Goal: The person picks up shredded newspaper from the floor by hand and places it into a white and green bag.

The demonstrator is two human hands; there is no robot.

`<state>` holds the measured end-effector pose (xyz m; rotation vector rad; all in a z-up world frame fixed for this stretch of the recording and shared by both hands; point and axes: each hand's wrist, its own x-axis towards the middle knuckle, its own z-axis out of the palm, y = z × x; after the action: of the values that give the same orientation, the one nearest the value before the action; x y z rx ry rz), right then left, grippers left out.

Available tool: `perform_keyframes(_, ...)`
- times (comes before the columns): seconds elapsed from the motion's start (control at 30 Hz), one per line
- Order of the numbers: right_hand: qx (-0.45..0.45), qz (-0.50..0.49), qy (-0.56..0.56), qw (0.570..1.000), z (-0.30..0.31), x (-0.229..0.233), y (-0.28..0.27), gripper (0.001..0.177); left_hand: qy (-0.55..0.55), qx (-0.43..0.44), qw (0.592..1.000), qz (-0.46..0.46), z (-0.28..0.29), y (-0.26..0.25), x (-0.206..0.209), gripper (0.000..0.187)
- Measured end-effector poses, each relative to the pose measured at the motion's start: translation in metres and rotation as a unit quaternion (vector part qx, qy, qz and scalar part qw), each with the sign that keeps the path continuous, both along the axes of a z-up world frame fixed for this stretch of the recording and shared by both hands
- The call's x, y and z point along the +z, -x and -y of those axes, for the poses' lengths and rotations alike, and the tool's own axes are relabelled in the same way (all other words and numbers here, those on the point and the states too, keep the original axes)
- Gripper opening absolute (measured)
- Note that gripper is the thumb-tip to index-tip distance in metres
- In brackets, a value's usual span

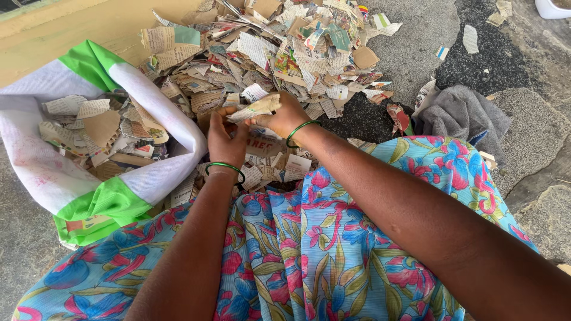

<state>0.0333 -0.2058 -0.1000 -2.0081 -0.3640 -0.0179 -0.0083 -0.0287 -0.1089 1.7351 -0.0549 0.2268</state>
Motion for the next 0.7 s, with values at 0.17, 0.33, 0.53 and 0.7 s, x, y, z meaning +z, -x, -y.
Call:
perform_keyframes(0.17,-0.002,0.053,0.029,0.998,-0.001,0.01,0.005,0.034,0.045,-0.038,0.998,-0.005,0.005,0.007,0.013,0.03)
perform_keyframes(0.33,-0.012,-0.086,-0.027,0.996,-0.003,0.013,0.009,0.028,0.014,-0.041,0.998,-0.044,0.0,0.005,0.012,0.018)
perform_keyframes(0.53,0.026,-0.158,-0.094,0.983,-0.007,0.018,0.014,0.029,0.008,-0.046,0.998,-0.03,-0.004,0.002,0.005,0.02)
perform_keyframes(0.7,-0.014,-0.149,-0.07,0.986,-0.001,0.028,0.013,0.028,0.035,-0.052,0.998,0.002,0.001,-0.006,-0.015,0.044)
